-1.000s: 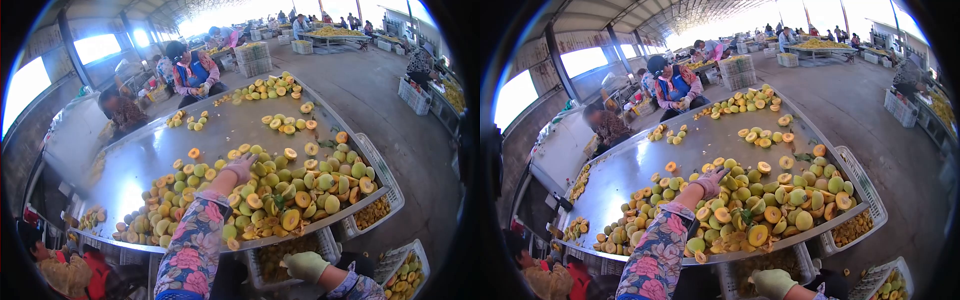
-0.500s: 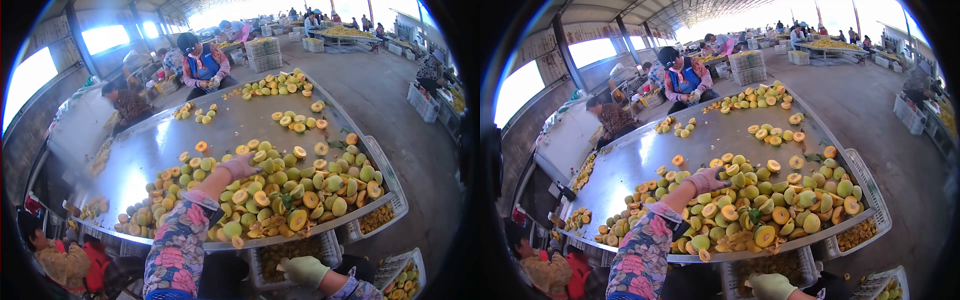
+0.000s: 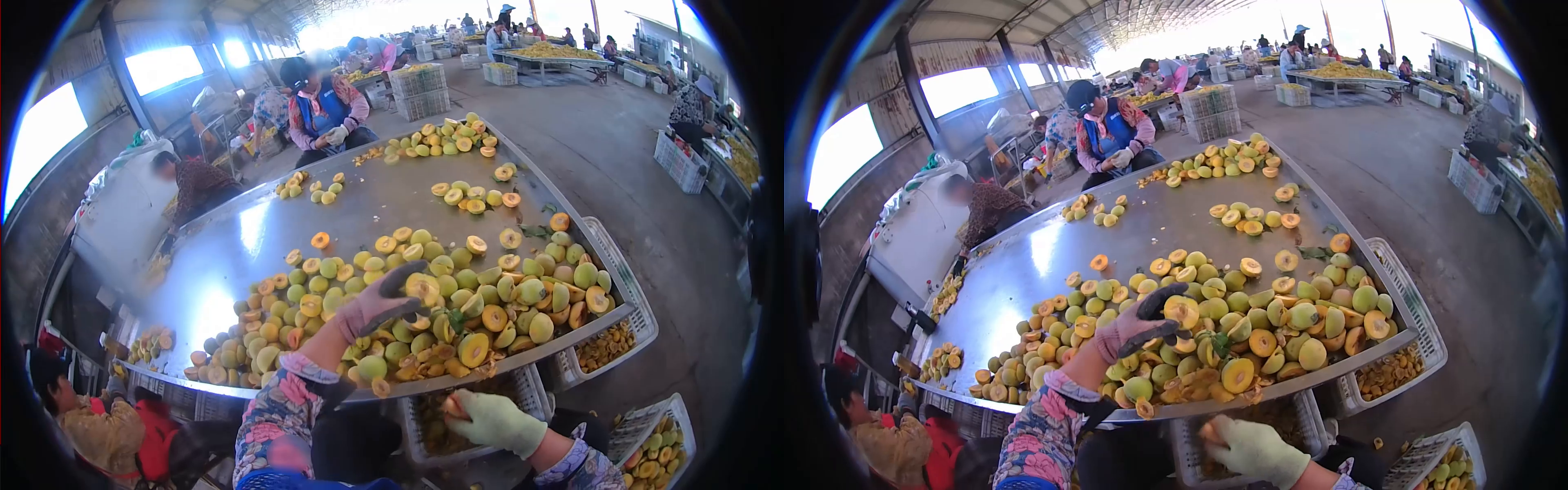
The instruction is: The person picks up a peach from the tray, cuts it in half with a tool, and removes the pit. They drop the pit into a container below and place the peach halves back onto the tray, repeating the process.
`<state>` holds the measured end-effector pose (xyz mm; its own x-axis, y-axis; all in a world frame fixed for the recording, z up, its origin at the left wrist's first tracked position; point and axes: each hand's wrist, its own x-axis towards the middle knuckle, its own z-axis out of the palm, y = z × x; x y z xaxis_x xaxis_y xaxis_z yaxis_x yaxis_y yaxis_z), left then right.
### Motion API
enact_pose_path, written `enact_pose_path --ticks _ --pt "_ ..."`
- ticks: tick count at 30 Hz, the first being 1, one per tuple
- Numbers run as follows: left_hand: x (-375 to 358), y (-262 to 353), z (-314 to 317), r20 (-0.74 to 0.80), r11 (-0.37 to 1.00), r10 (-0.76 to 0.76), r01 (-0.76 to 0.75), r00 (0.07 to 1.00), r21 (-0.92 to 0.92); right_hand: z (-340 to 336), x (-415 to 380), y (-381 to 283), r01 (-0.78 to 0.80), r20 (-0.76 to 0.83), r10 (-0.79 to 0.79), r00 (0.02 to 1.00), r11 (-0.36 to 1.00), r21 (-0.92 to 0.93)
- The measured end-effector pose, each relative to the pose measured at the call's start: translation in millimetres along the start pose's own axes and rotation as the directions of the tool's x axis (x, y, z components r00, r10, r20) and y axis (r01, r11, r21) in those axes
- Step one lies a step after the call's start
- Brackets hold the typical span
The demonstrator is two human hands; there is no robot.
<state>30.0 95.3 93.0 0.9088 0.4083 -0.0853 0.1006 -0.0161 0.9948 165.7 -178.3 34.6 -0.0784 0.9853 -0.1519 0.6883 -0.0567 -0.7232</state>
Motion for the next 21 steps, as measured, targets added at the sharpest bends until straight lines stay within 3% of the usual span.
enact_pose_path --ticks 1,2,4,5,7,8,10,12,14,15,16,17,18,19,21 --pt "-16 -3 9 0.011 0.994 -0.007 0.008 1.000 -0.111 6 3 5 0.047 -0.107 -0.020 0.994 0.966 0.254" --pt "-30 -7 20 0.024 0.974 -0.013 0.018 1.000 -0.224 -4 -2 -16 -0.018 -0.133 0.090 0.987 0.886 0.463" --pt "-53 -15 43 0.007 0.960 -0.003 0.005 1.000 -0.279 -1 1 -23 -0.013 -0.138 0.214 0.967 0.580 0.814" --pt "-61 -22 53 0.002 0.945 0.009 -0.008 1.000 -0.326 -1 3 -27 -0.023 -0.131 0.222 0.966 0.581 0.813" --pt "-74 -35 70 0.009 0.928 0.015 -0.011 1.000 -0.373 -1 7 -32 -0.029 -0.102 0.291 0.951 0.415 0.909" --pt "-79 -36 83 0.012 0.924 0.013 -0.007 1.000 -0.383 2 8 -33 -0.038 -0.097 0.301 0.949 0.415 0.909" --pt "-87 -31 109 -0.092 0.793 -0.062 -0.007 0.994 -0.610 6 12 -33 -0.052 -0.106 0.333 0.937 0.433 0.900" --pt "-87 -48 107 -0.067 0.765 -0.026 -0.023 0.997 -0.643 6 11 -33 -0.064 -0.101 0.341 0.934 0.442 0.895" --pt "-78 -71 106 -0.132 0.720 -0.023 -0.075 0.991 -0.690 5 10 -33 -0.046 -0.124 0.246 0.961 0.586 0.809" --pt "-73 -79 106 -0.183 0.801 0.002 -0.111 0.983 -0.588 4 11 -34 -0.049 -0.122 0.248 0.961 0.586 0.809" --pt "-70 -86 104 -0.183 0.799 0.000 -0.110 0.983 -0.591 4 10 -36 -0.061 -0.133 0.257 0.957 0.626 0.778" --pt "-69 -91 103 -0.275 0.933 0.233 -0.294 0.933 -0.208 5 11 -36 -0.074 -0.143 0.267 0.953 0.663 0.745" --pt "-68 -95 102 -0.260 0.880 0.470 -0.424 0.844 0.213 6 12 -34 -0.079 -0.140 0.272 0.952 0.660 0.747" --pt "-67 -97 99 -0.259 0.882 0.466 -0.422 0.846 0.210 8 14 -32 -0.081 -0.193 0.284 0.939 0.731 0.678" --pt "-65 -95 93 -0.253 0.954 0.270 -0.293 0.929 -0.061 10 16 -32 -0.087 -0.246 0.288 0.926 0.795 0.601"
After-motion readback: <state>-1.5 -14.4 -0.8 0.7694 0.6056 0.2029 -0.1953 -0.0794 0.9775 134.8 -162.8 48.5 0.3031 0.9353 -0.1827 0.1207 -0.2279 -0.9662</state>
